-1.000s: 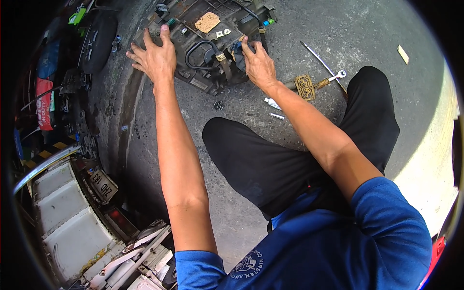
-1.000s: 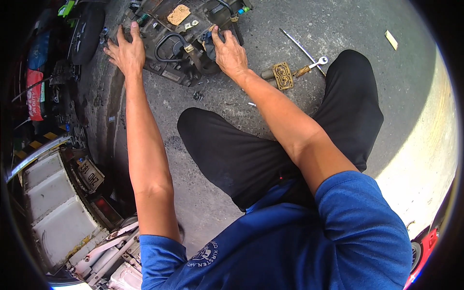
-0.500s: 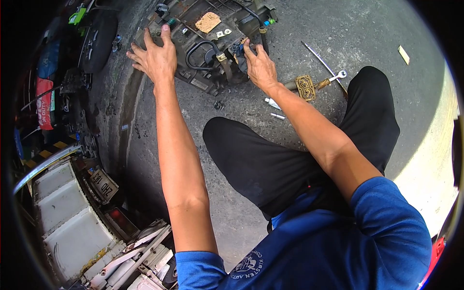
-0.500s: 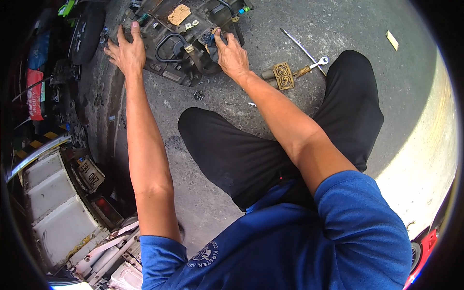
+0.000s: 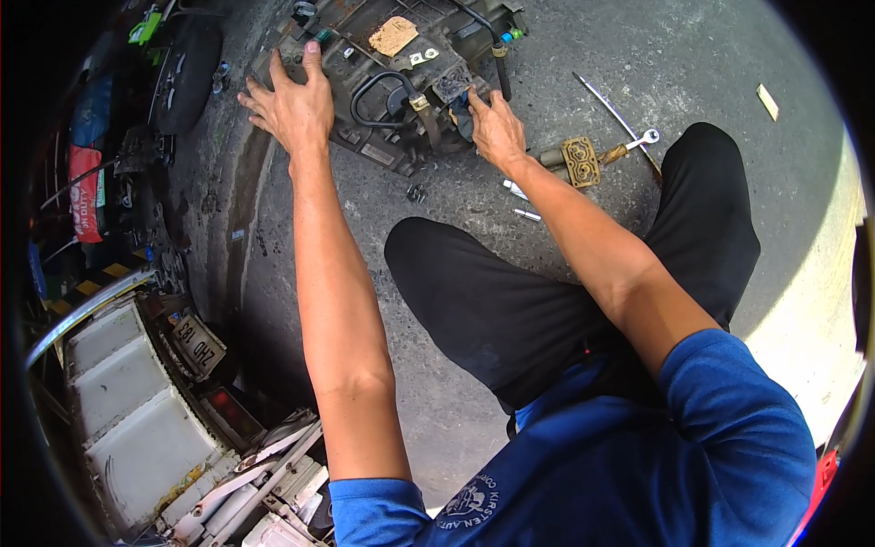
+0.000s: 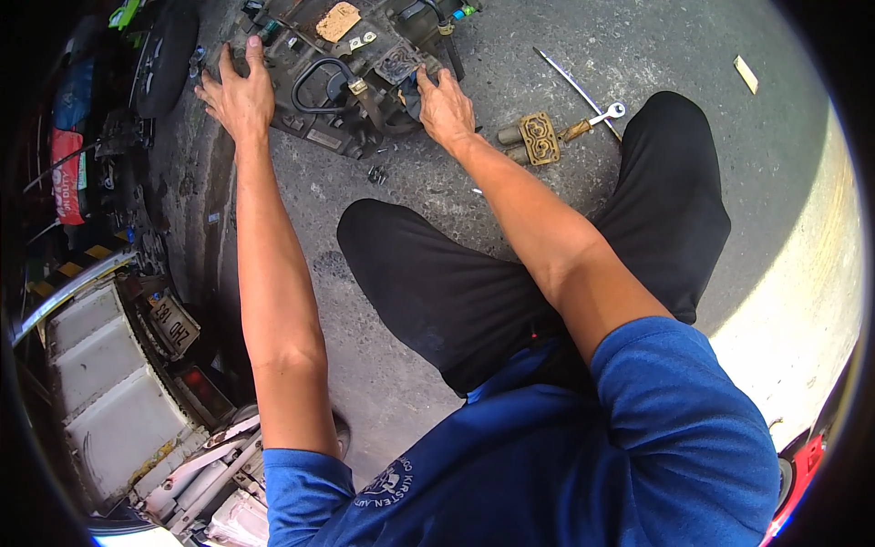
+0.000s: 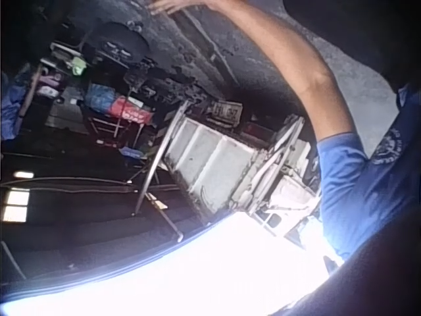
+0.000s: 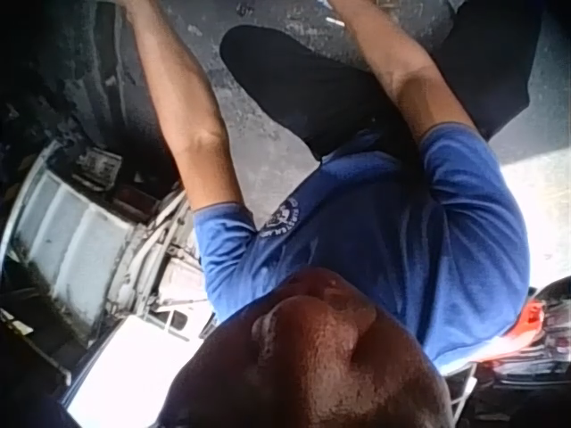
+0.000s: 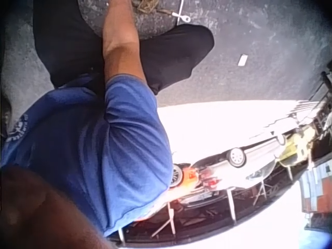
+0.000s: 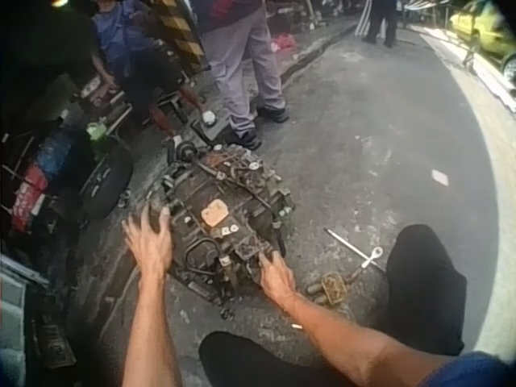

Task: Repairing and cleaning a transmission or engine component on the ground.

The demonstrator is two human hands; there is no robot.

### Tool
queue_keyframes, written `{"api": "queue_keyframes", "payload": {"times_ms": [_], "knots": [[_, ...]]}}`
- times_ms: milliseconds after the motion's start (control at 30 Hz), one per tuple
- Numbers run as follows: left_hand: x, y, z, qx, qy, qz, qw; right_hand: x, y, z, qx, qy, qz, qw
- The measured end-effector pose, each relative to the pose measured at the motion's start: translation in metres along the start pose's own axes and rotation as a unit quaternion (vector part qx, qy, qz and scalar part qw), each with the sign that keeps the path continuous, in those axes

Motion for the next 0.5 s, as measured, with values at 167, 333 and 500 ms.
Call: {"api": "queue_keyframes", "payload": {"times_ms": [167,333,500], "knots": [[0.002,-0.001,-0.001,-0.011,0.003,0.001,1.0,-0.01,0.006,0.009,-0.006,0.1,-0.058,0.993],[0.004,0.0,0.0,0.017,-0.021,-0.008,1.0,-0.022,-0.012,0.013,-0.094,0.14,-0.177,0.97],[-0.001,-0.003,0.001,-0.005,-0.009,0.0,1.0,-0.011,-0.032,0.006,-0.201,0.088,-0.26,0.94]]}}
Point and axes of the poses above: each hand's wrist, its own z-axis away from the middle knuckle, its own y-axis out of the palm, x = y × z, the point moved 5 cm from there along -z, towards the middle knuckle, and after that the axes turned 13 degrees about x, right-handed, at the moved point
